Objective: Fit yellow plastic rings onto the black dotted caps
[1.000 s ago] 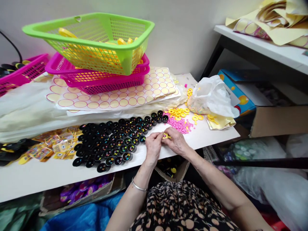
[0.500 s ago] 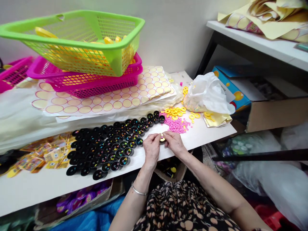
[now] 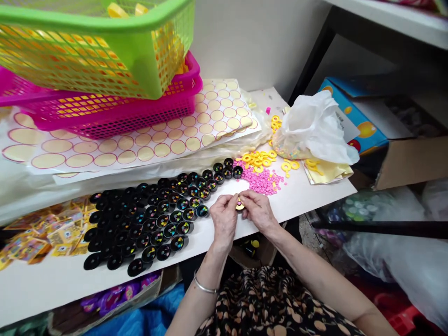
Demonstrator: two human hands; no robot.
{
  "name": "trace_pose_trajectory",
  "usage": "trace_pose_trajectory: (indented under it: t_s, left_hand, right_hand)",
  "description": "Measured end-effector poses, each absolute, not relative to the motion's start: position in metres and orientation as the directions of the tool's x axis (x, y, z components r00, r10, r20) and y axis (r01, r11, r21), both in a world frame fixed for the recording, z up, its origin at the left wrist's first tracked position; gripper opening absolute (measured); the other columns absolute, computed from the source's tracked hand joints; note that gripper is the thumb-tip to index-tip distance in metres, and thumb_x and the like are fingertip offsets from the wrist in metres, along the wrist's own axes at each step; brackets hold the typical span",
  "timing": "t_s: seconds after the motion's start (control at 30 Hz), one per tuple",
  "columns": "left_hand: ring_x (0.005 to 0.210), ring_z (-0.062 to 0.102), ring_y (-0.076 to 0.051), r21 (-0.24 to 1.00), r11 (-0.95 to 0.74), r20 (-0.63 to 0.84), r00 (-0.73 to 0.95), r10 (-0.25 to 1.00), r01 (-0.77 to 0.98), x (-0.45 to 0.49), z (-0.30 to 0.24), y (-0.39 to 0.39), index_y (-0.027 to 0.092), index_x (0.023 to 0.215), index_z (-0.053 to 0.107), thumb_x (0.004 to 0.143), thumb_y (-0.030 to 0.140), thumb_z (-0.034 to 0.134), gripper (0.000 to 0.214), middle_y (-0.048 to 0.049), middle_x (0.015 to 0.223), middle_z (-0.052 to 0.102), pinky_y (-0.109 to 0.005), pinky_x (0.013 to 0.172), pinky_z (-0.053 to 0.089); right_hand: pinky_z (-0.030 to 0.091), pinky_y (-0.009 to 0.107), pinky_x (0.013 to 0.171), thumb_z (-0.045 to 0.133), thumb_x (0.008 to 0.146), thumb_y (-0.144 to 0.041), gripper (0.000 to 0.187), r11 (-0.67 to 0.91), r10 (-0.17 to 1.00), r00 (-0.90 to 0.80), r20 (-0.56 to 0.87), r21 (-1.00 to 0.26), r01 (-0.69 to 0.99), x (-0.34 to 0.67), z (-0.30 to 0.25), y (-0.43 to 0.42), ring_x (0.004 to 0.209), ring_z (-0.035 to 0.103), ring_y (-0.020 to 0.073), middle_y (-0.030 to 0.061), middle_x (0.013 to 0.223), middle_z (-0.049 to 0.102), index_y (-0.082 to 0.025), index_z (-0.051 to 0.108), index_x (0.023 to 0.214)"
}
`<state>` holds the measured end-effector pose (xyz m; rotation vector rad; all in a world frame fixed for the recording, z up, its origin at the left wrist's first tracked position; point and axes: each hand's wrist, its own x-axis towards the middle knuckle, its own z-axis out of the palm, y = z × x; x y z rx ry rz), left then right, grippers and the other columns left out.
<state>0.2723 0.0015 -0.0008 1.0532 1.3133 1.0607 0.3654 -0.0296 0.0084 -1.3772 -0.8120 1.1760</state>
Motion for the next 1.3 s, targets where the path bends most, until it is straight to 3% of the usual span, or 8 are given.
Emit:
trace_pose_trajectory:
  t_s: [0.27,0.5,0.67,0.8,0.93,1.03,1.17,1.3]
  left_hand:
    - [0.044,0.042,-0.006,0.981,0.191,-0.187,0.114,0.976,-0.026,0.267,0.005,0.003,0.013,0.069,0.063,0.070,0.043,0.063,0.030,0.0023,0.055,0.052,-0.019,0.042,0.032]
    - [0.065,0.050,-0.008,0.998,0.063,-0.054,0.445,0.894,-0.005,0.245,0.007,0.001,0.014,0.097,0.065,0.061,0.033,0.074,0.042,-0.0047,0.089,0.059,-0.019,0.057,0.042]
    - [0.064,0.049,-0.009,0.993,-0.057,0.001,0.487,0.873,0.100,0.248,0.014,0.002,0.014,0.083,0.068,0.053,0.027,0.079,0.034,-0.0015,0.078,0.057,-0.021,0.058,0.040]
    - [0.076,0.054,-0.016,0.981,-0.185,0.141,0.449,0.882,0.053,0.248,0.028,-0.007,0.016,0.081,0.068,0.054,0.031,0.080,0.033,-0.0031,0.079,0.059,-0.027,0.069,0.045]
    - [0.089,0.055,-0.020,0.919,-0.391,0.322,0.485,0.813,0.045,0.243,0.048,-0.023,0.018,0.086,0.069,0.057,0.032,0.079,0.033,-0.0061,0.085,0.063,-0.035,0.085,0.043]
    - [0.090,0.054,-0.020,0.889,-0.458,0.389,0.507,0.769,0.013,0.242,0.060,-0.033,0.018,0.090,0.068,0.059,0.031,0.078,0.035,-0.0067,0.087,0.062,-0.036,0.083,0.045]
    - [0.093,0.052,-0.021,0.795,-0.603,0.467,0.575,0.672,0.059,0.242,0.064,-0.041,0.020,0.090,0.067,0.067,0.028,0.072,0.025,-0.0059,0.083,0.064,-0.036,0.083,0.044]
    - [0.090,0.053,-0.020,0.668,-0.742,0.507,0.695,0.510,0.058,0.245,0.060,-0.048,0.020,0.086,0.066,0.074,0.021,0.060,0.013,-0.0053,0.084,0.065,-0.039,0.090,0.040]
  right_hand:
    - [0.035,0.021,0.042,0.049,0.080,-0.033,0.018,-0.103,0.934,0.346,-0.090,-0.995,0.018,0.359,0.008,-0.028,0.043,0.043,0.0077,-0.0028,0.061,0.050,-0.017,0.056,0.077]
    - [0.041,0.024,0.059,0.049,0.080,-0.030,0.018,-0.010,0.935,0.352,0.040,-0.990,0.138,0.363,0.009,-0.033,0.063,0.051,0.0121,0.0001,0.066,0.055,-0.016,0.057,0.071]
    - [0.039,0.023,0.056,0.053,0.080,-0.038,0.025,0.005,0.956,0.294,0.015,-0.999,0.034,0.371,0.014,-0.046,0.059,0.049,0.0110,-0.0007,0.063,0.054,-0.015,0.060,0.072]
    - [0.036,0.021,0.050,0.049,0.083,-0.047,0.034,-0.007,0.948,0.310,-0.075,-0.976,-0.216,0.382,0.020,-0.069,0.051,0.047,0.0090,-0.0012,0.060,0.055,-0.016,0.063,0.084]
    - [0.046,0.026,0.068,0.063,0.075,-0.047,0.037,-0.046,0.987,0.115,-0.111,-0.888,-0.457,0.391,0.028,-0.092,0.076,0.059,0.0141,0.0059,0.093,0.064,-0.018,0.064,0.099]
    - [0.049,0.032,0.077,0.070,0.067,-0.049,0.049,-0.122,0.992,-0.070,-0.100,-0.796,-0.593,0.396,0.033,-0.101,0.090,0.060,0.0183,0.0075,0.103,0.063,-0.020,0.062,0.105]
    - [0.049,0.032,0.079,0.077,0.059,-0.040,0.053,-0.210,0.976,-0.182,-0.124,-0.769,-0.603,0.404,0.037,-0.102,0.093,0.060,0.0177,0.0068,0.104,0.063,-0.020,0.061,0.105]
    - [0.046,0.027,0.079,0.084,0.047,-0.020,0.060,-0.255,0.956,-0.254,-0.150,-0.851,-0.458,0.410,0.044,-0.101,0.091,0.060,0.0164,0.0044,0.097,0.065,-0.017,0.062,0.103]
